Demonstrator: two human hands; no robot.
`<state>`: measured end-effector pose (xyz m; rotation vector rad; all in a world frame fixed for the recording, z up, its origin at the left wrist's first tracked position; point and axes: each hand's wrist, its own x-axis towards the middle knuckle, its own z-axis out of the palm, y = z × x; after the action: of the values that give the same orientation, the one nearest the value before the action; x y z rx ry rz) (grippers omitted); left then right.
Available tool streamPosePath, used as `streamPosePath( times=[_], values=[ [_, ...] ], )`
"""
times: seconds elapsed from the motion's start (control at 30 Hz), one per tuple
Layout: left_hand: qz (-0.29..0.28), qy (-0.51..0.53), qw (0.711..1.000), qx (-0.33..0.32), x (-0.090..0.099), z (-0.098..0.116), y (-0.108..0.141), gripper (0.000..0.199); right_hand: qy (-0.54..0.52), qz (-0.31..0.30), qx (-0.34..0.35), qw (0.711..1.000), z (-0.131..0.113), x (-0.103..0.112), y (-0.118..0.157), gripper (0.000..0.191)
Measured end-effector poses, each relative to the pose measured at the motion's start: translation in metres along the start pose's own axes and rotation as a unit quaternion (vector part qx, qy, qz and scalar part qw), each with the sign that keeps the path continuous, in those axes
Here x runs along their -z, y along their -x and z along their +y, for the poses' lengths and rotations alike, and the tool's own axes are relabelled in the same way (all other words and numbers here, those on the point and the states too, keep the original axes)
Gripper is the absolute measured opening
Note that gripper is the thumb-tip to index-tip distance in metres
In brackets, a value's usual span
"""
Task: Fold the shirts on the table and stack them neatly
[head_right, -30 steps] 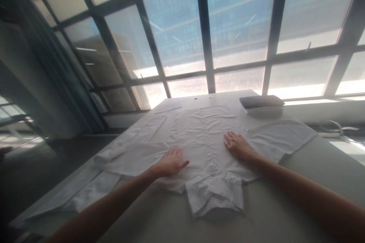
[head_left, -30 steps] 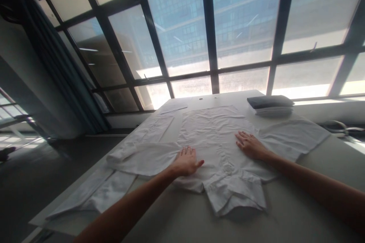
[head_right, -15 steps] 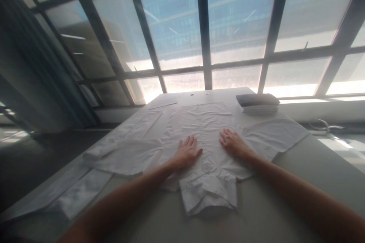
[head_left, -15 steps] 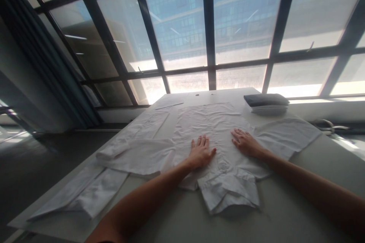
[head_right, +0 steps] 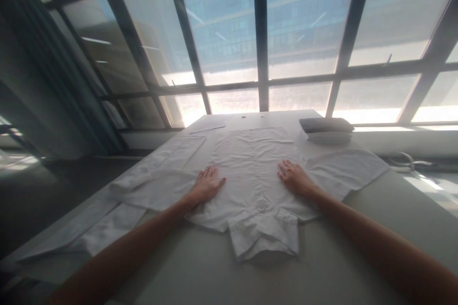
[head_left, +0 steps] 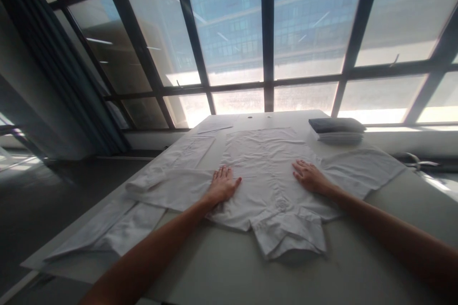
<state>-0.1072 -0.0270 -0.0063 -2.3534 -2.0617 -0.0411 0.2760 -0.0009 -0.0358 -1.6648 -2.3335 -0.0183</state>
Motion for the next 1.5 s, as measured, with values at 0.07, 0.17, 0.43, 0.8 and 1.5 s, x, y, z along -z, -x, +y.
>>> streamPosePath(
  times=[0.07,0.17,0.43,0.8,1.5],
  values=[
    [0.015,0.008,1.000,-0.005,-0.001,0.002,0.001,0.077,0.002,-0.002,-0.003,1.000,-0.001,0.002,0.000,0.056],
    [0.042,0.017,0.996,-0.077,0.005,0.012,0.004,0.069,0.003,-0.004,-0.009,1.000,-0.001,0.004,0.000,0.055],
    [-0.039,0.069,0.955,-0.286,0.012,0.031,0.017,0.069,0.002,-0.010,-0.009,1.000,0.000,0.005,-0.001,0.056],
    [-0.028,0.088,0.955,-0.283,0.012,0.029,0.017,0.063,0.009,-0.010,-0.001,1.000,0.000,0.006,-0.001,0.054],
    [-0.041,0.067,0.956,-0.284,0.014,0.031,0.018,0.064,0.004,-0.032,-0.019,0.999,0.000,0.004,0.001,0.059]
  ],
)
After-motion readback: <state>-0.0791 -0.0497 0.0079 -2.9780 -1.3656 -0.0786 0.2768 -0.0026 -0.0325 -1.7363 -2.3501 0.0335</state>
